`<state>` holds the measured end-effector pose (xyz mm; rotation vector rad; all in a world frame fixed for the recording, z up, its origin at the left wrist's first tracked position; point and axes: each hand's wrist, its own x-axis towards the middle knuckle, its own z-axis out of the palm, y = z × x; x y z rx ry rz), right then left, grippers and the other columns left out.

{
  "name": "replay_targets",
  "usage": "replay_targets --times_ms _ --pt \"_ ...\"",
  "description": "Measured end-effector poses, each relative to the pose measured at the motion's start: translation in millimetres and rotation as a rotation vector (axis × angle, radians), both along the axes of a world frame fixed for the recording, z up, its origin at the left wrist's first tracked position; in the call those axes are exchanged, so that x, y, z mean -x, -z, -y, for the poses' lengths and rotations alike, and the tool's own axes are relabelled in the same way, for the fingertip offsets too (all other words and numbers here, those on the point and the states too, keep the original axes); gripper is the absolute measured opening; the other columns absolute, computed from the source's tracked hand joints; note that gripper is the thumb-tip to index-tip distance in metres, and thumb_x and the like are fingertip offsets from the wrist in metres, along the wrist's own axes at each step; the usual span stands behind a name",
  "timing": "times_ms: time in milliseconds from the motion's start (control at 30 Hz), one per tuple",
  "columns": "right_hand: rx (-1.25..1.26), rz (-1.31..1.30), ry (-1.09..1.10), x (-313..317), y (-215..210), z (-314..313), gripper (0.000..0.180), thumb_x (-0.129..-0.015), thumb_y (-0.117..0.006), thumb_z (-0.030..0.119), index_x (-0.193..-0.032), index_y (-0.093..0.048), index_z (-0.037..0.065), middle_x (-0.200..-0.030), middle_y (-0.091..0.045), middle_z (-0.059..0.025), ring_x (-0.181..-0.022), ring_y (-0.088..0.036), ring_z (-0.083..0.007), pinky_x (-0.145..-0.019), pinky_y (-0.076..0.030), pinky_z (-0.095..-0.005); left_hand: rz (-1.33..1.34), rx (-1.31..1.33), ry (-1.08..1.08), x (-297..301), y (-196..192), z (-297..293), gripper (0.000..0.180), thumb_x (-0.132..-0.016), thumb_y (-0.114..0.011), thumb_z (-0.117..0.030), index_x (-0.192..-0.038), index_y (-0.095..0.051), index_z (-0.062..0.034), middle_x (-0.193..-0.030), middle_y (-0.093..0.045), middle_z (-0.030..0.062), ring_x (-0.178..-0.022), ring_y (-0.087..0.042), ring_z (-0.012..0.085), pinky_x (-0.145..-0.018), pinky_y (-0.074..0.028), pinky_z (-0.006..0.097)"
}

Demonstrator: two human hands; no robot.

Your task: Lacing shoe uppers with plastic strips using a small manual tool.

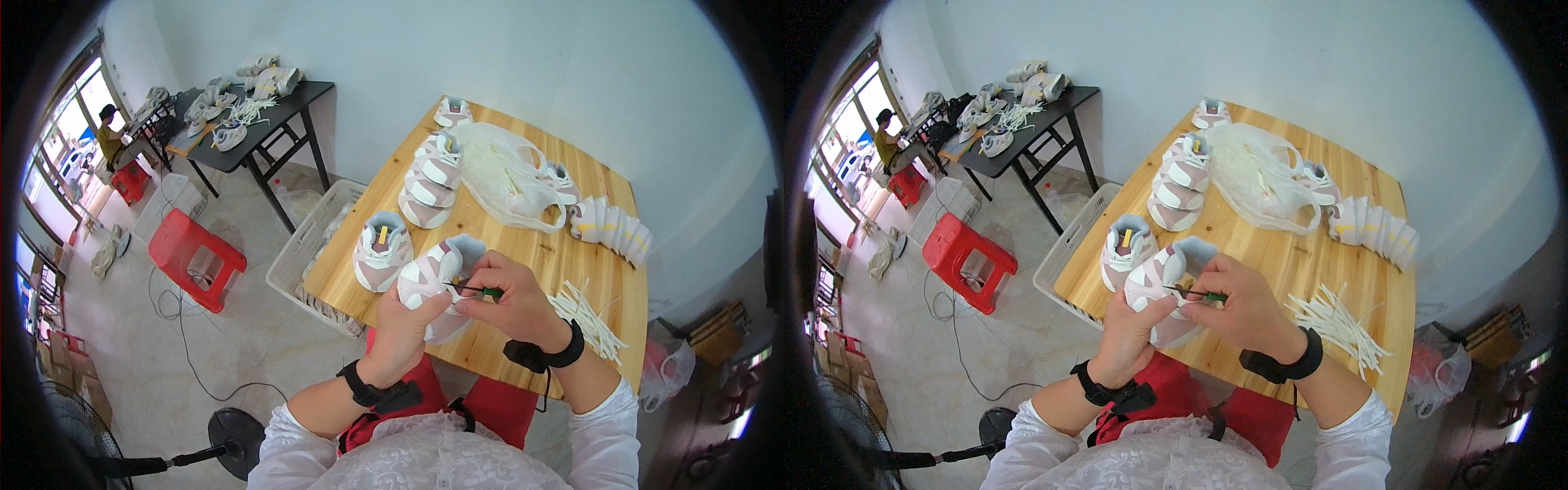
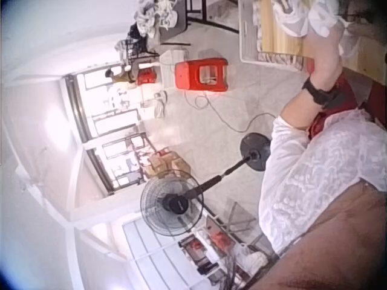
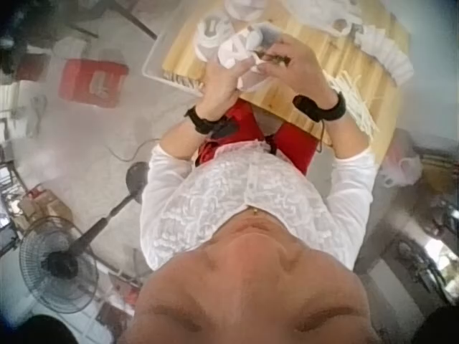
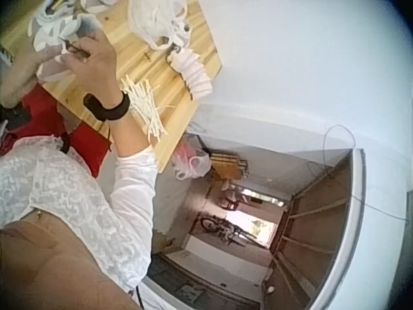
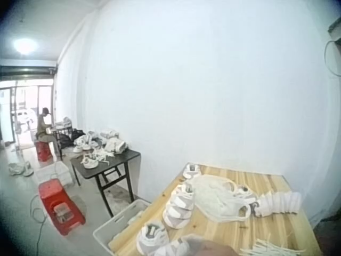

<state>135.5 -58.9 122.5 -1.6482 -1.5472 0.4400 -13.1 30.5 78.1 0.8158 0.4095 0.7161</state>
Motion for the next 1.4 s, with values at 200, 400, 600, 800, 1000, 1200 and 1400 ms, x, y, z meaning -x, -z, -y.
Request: replay_targets --times_ms 200,400,600,800,1000,1200,1400 --pt "0.052 -0.009 -0.041 -23 -12 -15 0.021 -0.069 -0.076 0.013 -0.082 -0.064 0.003 -0.08 -0.055 -0.0049 -0.073 -0.054 -0.017 -0.065 -0.043 -0.0271 0.141 0.031 0.13 1 -2 -13 0.038 -0.085 -0.061 -0.004 -0.121 -0.048 -0.0032 -0.112 -0.058 0.0052 -0.104 -0.055 0.0152 -0.09 -0.044 0.032" --pt "-0.146 0.219 0.238 -112 -39 -84 0.018 -0.077 -0.067 0.019 -0.078 -0.062 0.002 -0.074 -0.055 -0.0086 -0.069 -0.054 -0.0199 -0.062 -0.042 -0.0306 0.018 -0.029 0.034 15 -6 -28 0.028 -0.092 -0.054 -0.016 -0.117 -0.05 -0.0056 -0.11 -0.055 0.0049 -0.108 -0.051 0.0144 -0.091 -0.043 0.035" --pt "-0.053 0.284 0.182 -166 -31 -171 0.027 -0.08 -0.063 0.027 -0.077 -0.061 0.001 -0.074 -0.056 -0.0121 -0.069 -0.055 -0.0254 -0.063 -0.042 -0.035 -0.065 -0.075 0.128 48 8 -40 0.018 -0.091 -0.054 -0.014 -0.107 -0.054 -0.0056 -0.103 -0.059 0.006 -0.098 -0.055 0.0134 -0.083 -0.045 0.03" --pt "0.0 0.508 0.101 -185 10 -208 0.026 -0.086 -0.055 0.027 -0.083 -0.063 0.003 -0.085 -0.06 -0.017 -0.08 -0.057 -0.0322 -0.072 -0.044 -0.0399 -0.121 -0.044 -0.022 79 16 -59 0.014 -0.091 -0.055 -0.013 -0.101 -0.056 -0.0039 -0.096 -0.061 0.0067 -0.09 -0.059 0.0143 -0.076 -0.048 0.028" --pt "-0.117 0.36 0.229 -199 -3 -201 0.027 -0.09 -0.045 0.024 -0.089 -0.063 0.004 -0.09 -0.062 -0.0176 -0.085 -0.057 -0.0335 -0.076 -0.044 -0.0402 -0.096 -0.063 -0.018 77 19 -75 0.012 -0.091 -0.055 -0.012 -0.099 -0.057 -0.0033 -0.095 -0.061 0.0072 -0.087 -0.06 0.0159 -0.075 -0.049 0.028" --pt "0.125 0.304 0.227 -192 14 -208 0.032 -0.089 -0.04 0.028 -0.087 -0.062 0.004 -0.089 -0.063 -0.0162 -0.088 -0.058 -0.0333 -0.077 -0.045 -0.0417 -0.136 -0.081 0.04 70 13 -75 0.013 -0.091 -0.055 -0.013 -0.098 -0.057 -0.0028 -0.091 -0.062 0.007 -0.085 -0.06 0.0153 -0.074 -0.049 0.027" --pt "-0.175 0.486 0.642 -199 28 -209 0.031 -0.086 -0.048 0.029 -0.091 -0.06 0.001 -0.093 -0.062 -0.0214 -0.085 -0.059 -0.0375 -0.077 -0.046 -0.0426 -0.164 -0.086 0.024 77 18 -80 0.014 -0.091 -0.055 -0.014 -0.098 -0.057 -0.0032 -0.091 -0.062 0.0069 -0.085 -0.06 0.0146 -0.074 -0.049 0.027"
